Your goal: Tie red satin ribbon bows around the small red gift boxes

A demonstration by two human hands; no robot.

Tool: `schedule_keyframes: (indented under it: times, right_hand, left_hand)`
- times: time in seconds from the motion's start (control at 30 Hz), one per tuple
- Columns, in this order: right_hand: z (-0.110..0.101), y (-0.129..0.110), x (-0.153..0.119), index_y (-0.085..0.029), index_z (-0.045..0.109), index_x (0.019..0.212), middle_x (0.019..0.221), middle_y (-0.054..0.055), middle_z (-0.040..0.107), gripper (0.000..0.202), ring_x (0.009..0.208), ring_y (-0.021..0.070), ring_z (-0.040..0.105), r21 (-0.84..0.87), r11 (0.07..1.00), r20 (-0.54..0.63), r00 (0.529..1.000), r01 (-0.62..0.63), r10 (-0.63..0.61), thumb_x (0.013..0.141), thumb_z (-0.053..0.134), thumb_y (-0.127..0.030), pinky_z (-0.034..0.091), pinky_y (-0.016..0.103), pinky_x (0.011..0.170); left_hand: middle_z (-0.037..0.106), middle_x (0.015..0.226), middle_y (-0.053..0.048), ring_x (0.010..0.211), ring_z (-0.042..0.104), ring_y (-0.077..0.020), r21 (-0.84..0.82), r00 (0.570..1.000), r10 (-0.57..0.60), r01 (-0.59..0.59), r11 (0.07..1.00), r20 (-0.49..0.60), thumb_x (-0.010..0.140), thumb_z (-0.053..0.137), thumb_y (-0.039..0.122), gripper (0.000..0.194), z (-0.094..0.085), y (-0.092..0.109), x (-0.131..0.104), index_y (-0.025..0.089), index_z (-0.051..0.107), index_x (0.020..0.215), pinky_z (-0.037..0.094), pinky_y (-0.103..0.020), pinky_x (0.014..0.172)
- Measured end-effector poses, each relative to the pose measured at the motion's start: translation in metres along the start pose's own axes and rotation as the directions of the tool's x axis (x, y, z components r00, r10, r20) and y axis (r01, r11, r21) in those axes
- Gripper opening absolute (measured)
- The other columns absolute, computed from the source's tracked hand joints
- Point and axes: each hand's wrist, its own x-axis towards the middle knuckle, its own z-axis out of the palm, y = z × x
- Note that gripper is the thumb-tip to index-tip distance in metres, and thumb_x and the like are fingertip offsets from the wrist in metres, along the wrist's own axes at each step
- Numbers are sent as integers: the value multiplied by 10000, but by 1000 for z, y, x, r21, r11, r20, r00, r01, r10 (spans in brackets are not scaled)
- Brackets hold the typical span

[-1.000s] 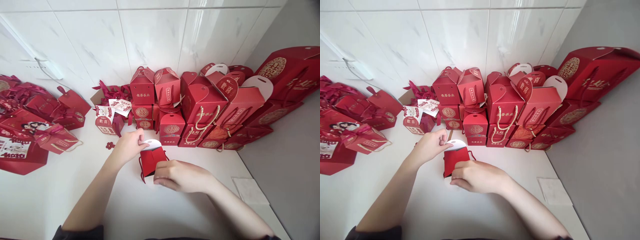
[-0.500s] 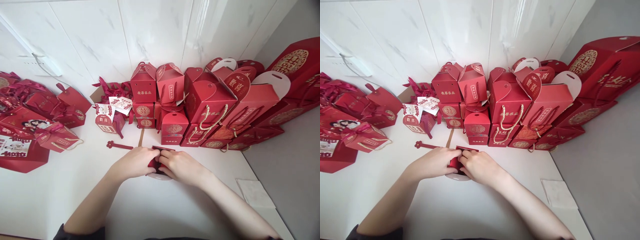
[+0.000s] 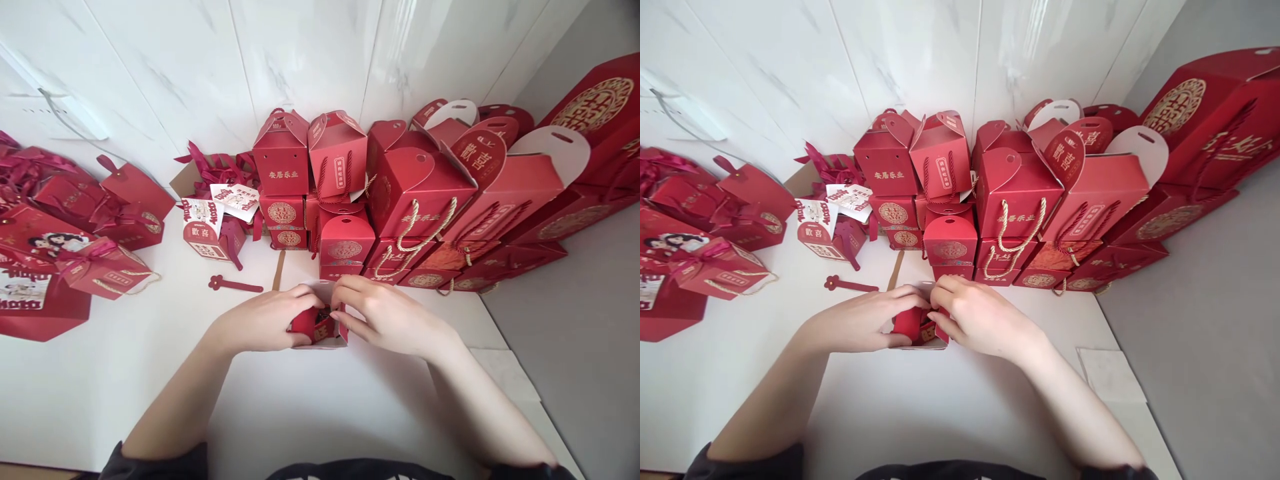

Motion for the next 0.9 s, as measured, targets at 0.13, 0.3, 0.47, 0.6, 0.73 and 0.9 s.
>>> schedule_keyframes:
  times: [0.13,0.3,0.47,0.6,0.73,0.9]
  right_hand:
    - [2,-2,2,-184,571,1035,1072,77,603,140,900,193,616,79,997,-12,1000,-7,8,976,476,-268,524,340,771]
    - [12,-3,6,-215,528,1193,1223,111,591,257,1028,228,633,191,981,-61,998,-5,17,953,534,-307,540,383,842]
    - [23,1,11,-190,585,1031,1104,96,635,115,1005,228,627,113,994,37,999,7,-12,934,559,-246,532,358,811]
    - [20,-2,10,-180,579,943,971,77,632,120,849,195,626,64,997,-48,998,-47,50,967,489,-256,517,325,723]
    - [12,-5,5,-169,503,1254,1277,150,565,462,1169,270,549,105,994,-207,977,-36,58,917,558,-481,474,433,959]
    - [20,-1,8,-210,275,1484,1500,143,394,803,1371,299,383,119,991,-100,994,65,-54,838,669,-484,383,499,1086]
  left_hand:
    - [635,1139,-31,934,650,-219,-64,997,15,-10,998,73,822,593,365,293,-12,0,-5,279,631,1100,475,-286,774]
    - [675,1078,-10,951,641,-218,-76,999,-45,47,996,22,814,586,329,312,-18,-5,-10,285,626,1120,461,-281,760]
    - [679,1092,-17,959,638,-220,-84,998,-62,62,995,7,797,609,338,343,-20,-12,-14,284,635,1135,458,-279,751]
    - [687,1001,-23,841,639,-199,-57,995,-87,84,995,-52,864,547,430,280,-23,-11,-18,259,649,1060,455,-280,696]
    - [653,1120,-37,977,622,-220,-121,978,-129,109,987,-166,857,545,543,401,-25,-8,-21,268,580,1147,482,-288,734]
    - [506,1370,-69,1136,569,-287,-77,990,-55,46,996,-127,651,747,572,883,-20,-7,-21,328,368,1410,480,-333,831]
